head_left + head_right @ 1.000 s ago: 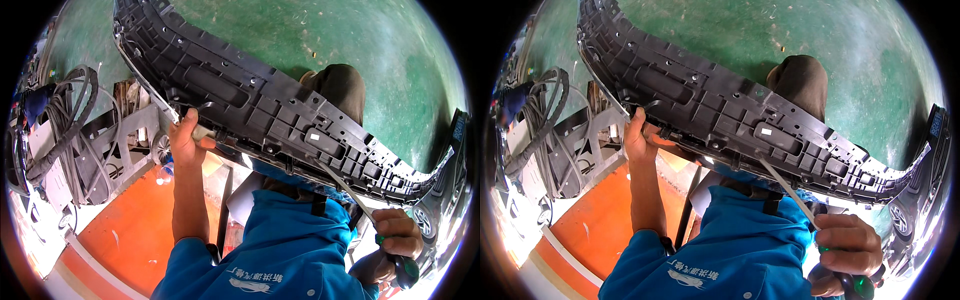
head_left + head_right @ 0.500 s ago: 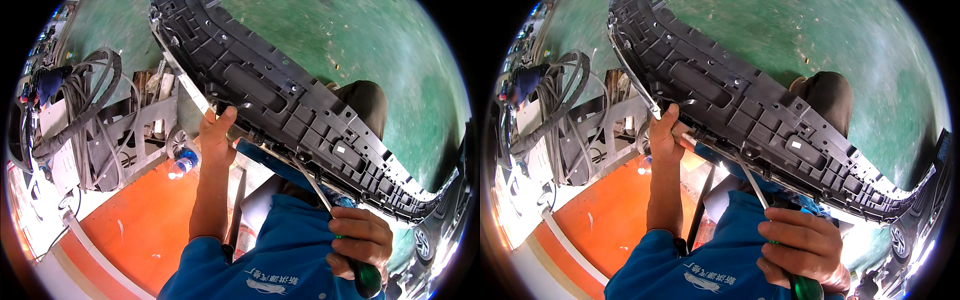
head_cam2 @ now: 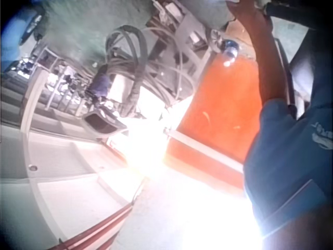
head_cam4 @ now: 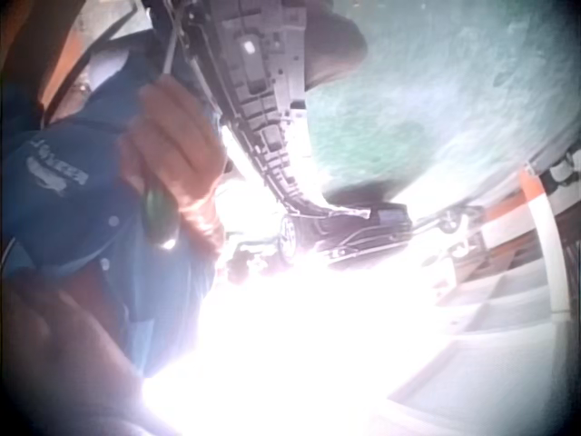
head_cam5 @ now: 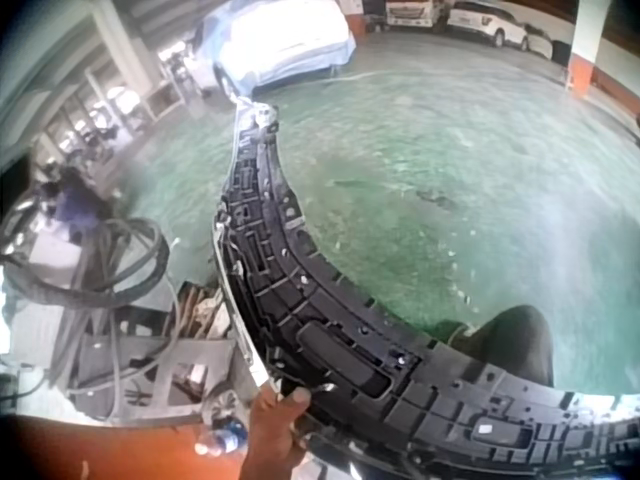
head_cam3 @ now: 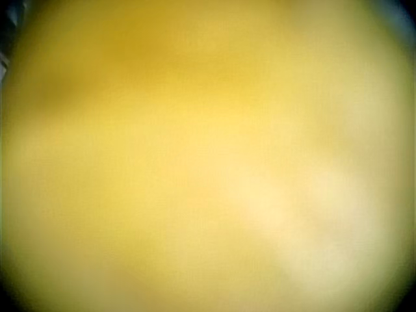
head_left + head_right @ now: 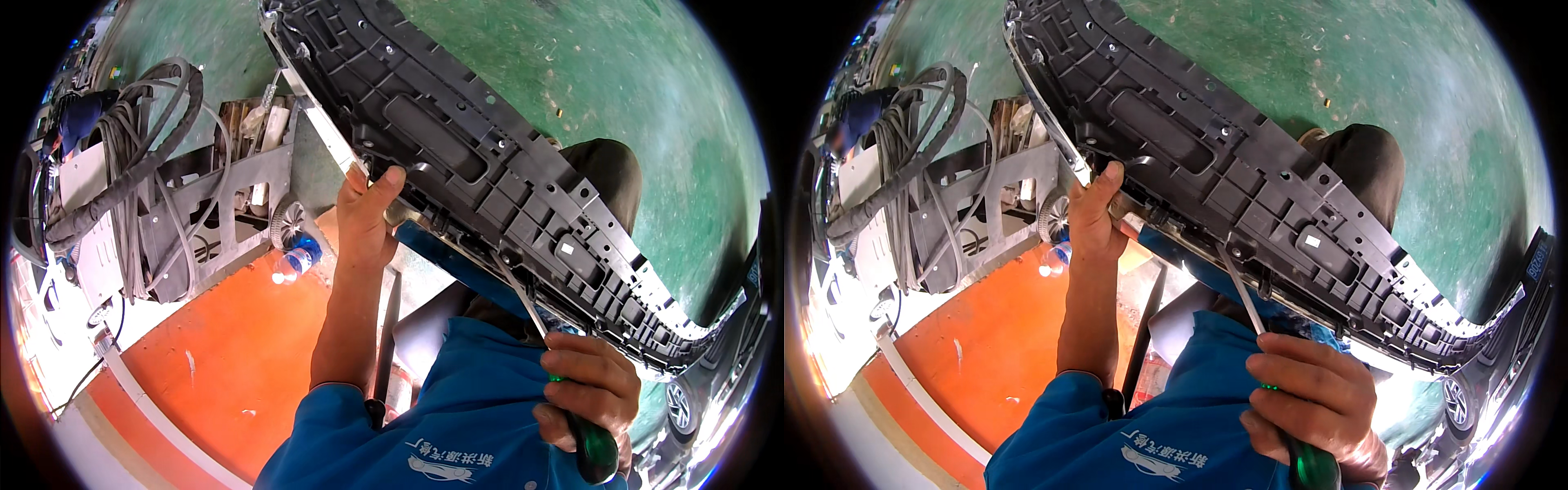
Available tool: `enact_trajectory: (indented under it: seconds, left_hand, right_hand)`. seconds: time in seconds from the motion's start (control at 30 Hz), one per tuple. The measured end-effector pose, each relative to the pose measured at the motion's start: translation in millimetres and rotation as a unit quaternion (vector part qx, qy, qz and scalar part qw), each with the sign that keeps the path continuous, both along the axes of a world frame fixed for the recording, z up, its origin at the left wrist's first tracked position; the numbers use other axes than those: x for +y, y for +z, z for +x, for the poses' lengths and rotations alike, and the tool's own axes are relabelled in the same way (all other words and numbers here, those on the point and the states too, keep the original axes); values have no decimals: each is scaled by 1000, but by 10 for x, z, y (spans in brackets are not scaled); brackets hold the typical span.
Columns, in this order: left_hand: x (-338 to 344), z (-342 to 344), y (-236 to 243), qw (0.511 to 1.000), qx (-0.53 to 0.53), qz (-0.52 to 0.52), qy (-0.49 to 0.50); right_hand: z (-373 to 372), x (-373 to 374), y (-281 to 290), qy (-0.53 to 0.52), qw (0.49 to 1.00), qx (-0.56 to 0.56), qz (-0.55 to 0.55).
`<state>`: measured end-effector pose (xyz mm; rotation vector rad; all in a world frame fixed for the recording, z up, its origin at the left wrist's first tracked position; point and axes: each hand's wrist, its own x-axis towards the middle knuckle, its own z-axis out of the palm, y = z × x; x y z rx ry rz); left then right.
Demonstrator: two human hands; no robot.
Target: The person uses a screwdriver to remove screws from a long, black plastic car bumper component. They work along the length of the part, unscrewing fasteners and occasionally adjusting the part's position on their lap.
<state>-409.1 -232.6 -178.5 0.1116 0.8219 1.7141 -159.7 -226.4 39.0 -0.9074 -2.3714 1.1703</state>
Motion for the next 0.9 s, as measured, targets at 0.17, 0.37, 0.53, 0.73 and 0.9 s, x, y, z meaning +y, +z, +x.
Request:
enact_trajectory:
  seconds: [0.17, 0.37, 0.53, 0.73, 0.9]
  left_hand:
    - [33, 29, 36, 1000, -3, 10, 13]
    - [41, 38, 71, 1000, 3, 4, 25]
    - [-12, 5, -2, 1000, -3, 7, 7]
    - [-2, 19, 16, 1000, -11, -2, 16]
    - [-7, 8, 18, 1000, -6, 6, 11]
  right_hand:
    - [16, -2, -43, -1, 1000, 10, -2]
    - [3, -3, 4, 6, 1000, -5, -2]
    - [7, 12, -36, -5, 1000, 4, 0]
    - [18, 6, -32, -10, 1000, 1, -14]
    - [26, 1, -25, -12, 1000, 1, -17]
